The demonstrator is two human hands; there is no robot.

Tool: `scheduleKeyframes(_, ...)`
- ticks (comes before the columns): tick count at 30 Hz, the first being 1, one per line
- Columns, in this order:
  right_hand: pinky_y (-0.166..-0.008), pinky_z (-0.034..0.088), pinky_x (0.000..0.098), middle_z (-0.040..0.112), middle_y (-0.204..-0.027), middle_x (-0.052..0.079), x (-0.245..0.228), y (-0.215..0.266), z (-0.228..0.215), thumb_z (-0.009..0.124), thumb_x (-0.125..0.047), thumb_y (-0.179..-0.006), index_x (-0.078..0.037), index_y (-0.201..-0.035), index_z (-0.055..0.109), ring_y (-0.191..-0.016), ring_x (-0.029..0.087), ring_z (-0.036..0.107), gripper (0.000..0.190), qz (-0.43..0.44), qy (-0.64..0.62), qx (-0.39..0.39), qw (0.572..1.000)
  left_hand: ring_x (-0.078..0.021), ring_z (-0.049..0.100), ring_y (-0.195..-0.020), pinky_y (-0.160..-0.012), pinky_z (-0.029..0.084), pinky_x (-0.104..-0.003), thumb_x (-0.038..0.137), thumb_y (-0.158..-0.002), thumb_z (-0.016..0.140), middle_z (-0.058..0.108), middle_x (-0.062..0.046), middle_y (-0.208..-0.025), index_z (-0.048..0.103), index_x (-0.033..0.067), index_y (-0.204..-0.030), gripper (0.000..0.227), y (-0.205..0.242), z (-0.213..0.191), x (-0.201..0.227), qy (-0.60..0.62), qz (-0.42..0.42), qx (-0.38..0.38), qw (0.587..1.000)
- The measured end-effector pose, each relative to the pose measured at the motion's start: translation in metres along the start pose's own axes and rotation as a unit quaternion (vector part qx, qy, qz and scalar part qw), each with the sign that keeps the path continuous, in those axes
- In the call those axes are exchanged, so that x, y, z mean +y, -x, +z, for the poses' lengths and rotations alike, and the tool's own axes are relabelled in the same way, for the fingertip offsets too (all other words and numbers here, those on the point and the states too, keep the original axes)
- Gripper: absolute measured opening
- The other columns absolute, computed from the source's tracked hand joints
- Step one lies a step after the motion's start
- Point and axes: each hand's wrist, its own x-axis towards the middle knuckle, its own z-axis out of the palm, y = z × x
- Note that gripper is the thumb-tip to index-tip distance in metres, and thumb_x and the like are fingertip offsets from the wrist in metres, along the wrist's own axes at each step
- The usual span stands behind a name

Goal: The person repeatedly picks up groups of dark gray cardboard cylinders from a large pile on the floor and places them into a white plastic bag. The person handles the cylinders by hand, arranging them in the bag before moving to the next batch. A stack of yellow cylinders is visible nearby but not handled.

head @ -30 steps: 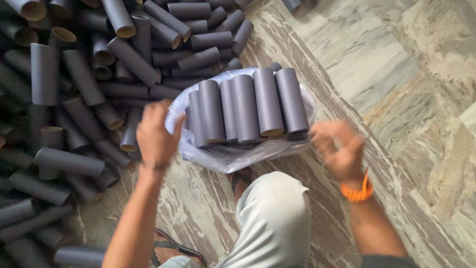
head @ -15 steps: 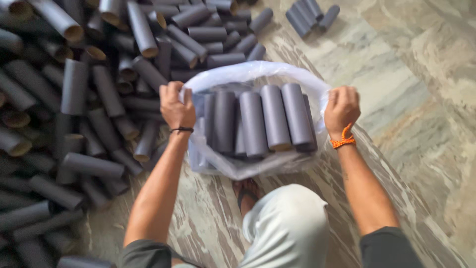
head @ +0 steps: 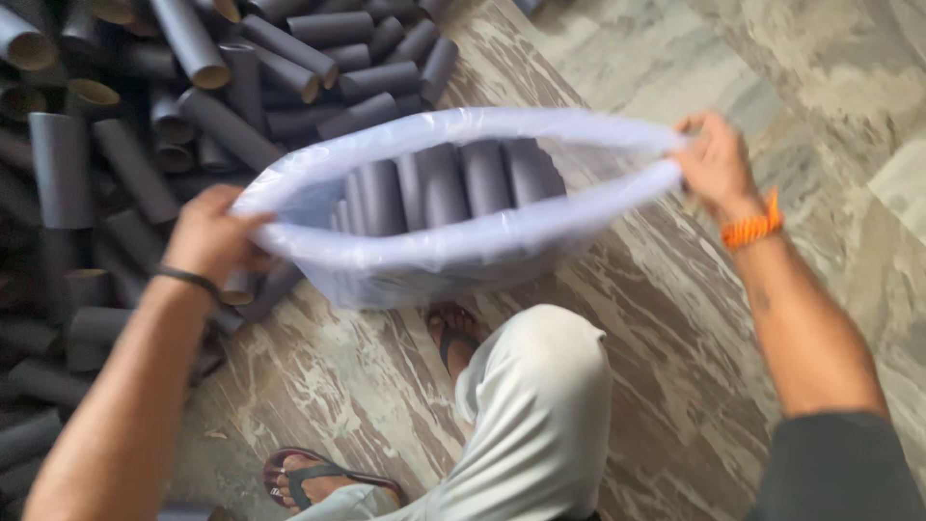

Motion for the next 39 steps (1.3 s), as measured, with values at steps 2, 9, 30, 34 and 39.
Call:
scheduleKeyframes(2, -0.047, 0.034, 0.0286, 0.062, -0.094, 0.014, -0.014, 0.004, -0.005, 0.066, -0.007, -0.098, -0.006, -0.126, 0.058, -0.069, 0.019, 0.052, 0.029, 0.005, -0.045, 0.079, 0.996, -0.022, 0.071, -0.074, -0.061, 0.057, -0.041, 0.012, -0.088, 0.068, 0.071, -0.011, -0.096, 0.061, -0.0002, -0.121, 0.036, -0.006, 0.0, 0.008, 0.04, 0.014, 0.057, 0.997)
scheduleKeyframes(9, -0.074, 0.062, 0.0208, 0.072, -0.112, 0.008, -0.001, 0.03, 0.063, 0.065, -0.007, -0.097, -0.006, -0.13, 0.064, -0.095, 0.013, 0.07, 0.033, 0.084, -0.3, -0.116, 0.943, -0.0185, 0.063, -0.068, -0.057, 0.052, -0.036, 0.013, -0.092, 0.073, 0.07, -0.011, -0.091, 0.065, -0.002, -0.121, 0.033, -0.016, 0.045, -0.019, -0.055, 0.073, 0.024, 0.996)
scheduleKeyframes(30, -0.059, 0.051, 0.0277, 0.06, -0.098, 0.008, -0.057, 0.099, 0.018, 0.058, 0.003, -0.088, -0.012, -0.146, 0.049, -0.067, 0.015, 0.058, 0.061, 0.051, -0.374, 0.016, 0.926, -0.0541, 0.031, -0.143, -0.112, 0.031, -0.068, 0.021, -0.079, 0.065, 0.037, -0.031, -0.155, 0.074, 0.0157, -0.101, 0.024, 0.023, 0.314, 0.077, -0.508, 0.48, 0.011, 0.715)
scheduleKeyframes(34, -0.057, 0.05, 0.027, 0.06, -0.092, 0.005, -0.057, 0.109, 0.016, 0.058, 0.001, -0.088, -0.013, -0.14, 0.052, -0.063, 0.013, 0.056, 0.054, 0.061, -0.398, 0.026, 0.915, -0.0553, 0.034, -0.144, -0.107, 0.038, -0.068, 0.018, -0.09, 0.058, 0.041, -0.032, -0.153, 0.074, 0.0116, -0.113, 0.029, 0.023, 0.342, 0.055, -0.422, 0.553, -0.011, 0.719)
scheduleKeyframes(39, -0.057, 0.049, 0.0276, 0.059, -0.091, 0.004, -0.088, 0.099, 0.033, 0.059, 0.001, -0.09, -0.011, -0.137, 0.052, -0.064, 0.012, 0.056, 0.049, 0.029, -0.378, 0.041, 0.925, -0.0597, 0.033, -0.139, -0.103, 0.04, -0.07, 0.023, -0.094, 0.053, 0.04, -0.035, -0.147, 0.069, 0.0011, -0.12, 0.038, -0.023, 0.449, 0.027, -0.514, 0.48, -0.04, 0.71)
